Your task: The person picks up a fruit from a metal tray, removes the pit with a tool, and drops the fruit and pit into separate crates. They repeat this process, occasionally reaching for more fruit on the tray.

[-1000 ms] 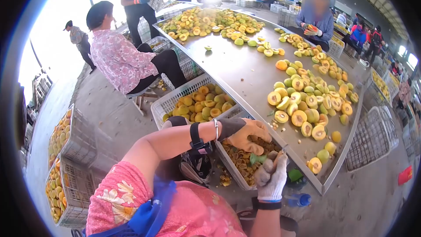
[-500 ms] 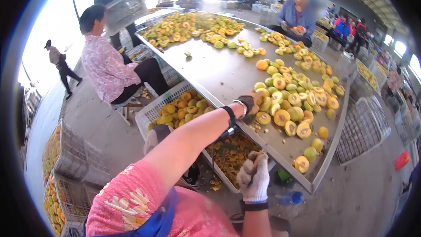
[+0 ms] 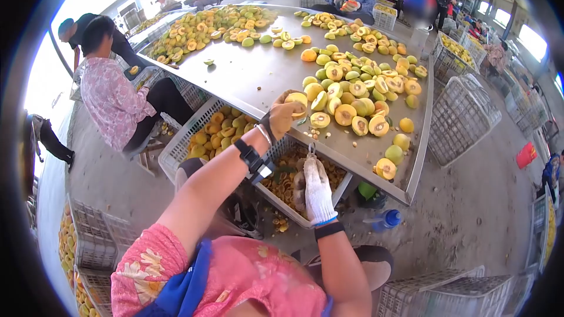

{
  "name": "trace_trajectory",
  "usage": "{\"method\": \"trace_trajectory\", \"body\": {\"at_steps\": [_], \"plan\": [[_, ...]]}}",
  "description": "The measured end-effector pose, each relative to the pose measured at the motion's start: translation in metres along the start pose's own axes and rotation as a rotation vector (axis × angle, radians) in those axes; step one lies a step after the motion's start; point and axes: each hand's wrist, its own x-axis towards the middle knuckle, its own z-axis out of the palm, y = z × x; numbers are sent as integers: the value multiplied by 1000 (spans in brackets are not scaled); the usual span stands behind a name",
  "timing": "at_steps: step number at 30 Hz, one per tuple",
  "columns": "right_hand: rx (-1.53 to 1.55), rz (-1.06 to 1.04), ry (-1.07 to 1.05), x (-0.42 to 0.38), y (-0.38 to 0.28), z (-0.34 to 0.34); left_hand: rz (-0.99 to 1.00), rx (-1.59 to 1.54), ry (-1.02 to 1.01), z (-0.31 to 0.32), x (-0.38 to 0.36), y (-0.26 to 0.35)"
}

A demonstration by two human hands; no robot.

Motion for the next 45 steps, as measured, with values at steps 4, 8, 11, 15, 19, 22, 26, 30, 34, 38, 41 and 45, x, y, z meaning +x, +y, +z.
{"method": "trace_trajectory", "body": {"at_steps": [4,8,11,15,19,22,26,30,34,38,41,45], "plan": [[-252,-243,-29,12,19,-6,263,42,-128,-4,-42,-13],[-492,-448,-90,18,27,-10,328,352,-142,-3,-85,-2],[-456,-470,-111,14,28,-8,294,312,-157,3,-109,5],[-467,-250,-93,9,19,-8,27,-463,-169,9,-117,1],[-369,-147,-35,-5,12,4,-105,-784,-158,24,-127,8],[-426,-211,-7,0,18,0,-29,-619,-148,32,-133,10],[-423,-189,-15,-6,14,6,94,-391,-116,38,-138,11],[-359,-104,-25,-18,7,15,177,-344,-166,33,-134,7],[-399,-65,-24,-18,0,14,143,-299,-193,40,-136,21],[-712,-425,-15,-8,10,-2,156,135,-208,35,-132,24],[-819,-496,67,-7,21,-3,-129,-217,-190,35,-133,31],[-908,-507,11,-11,22,8,-88,-381,-99,28,-131,16]]}}
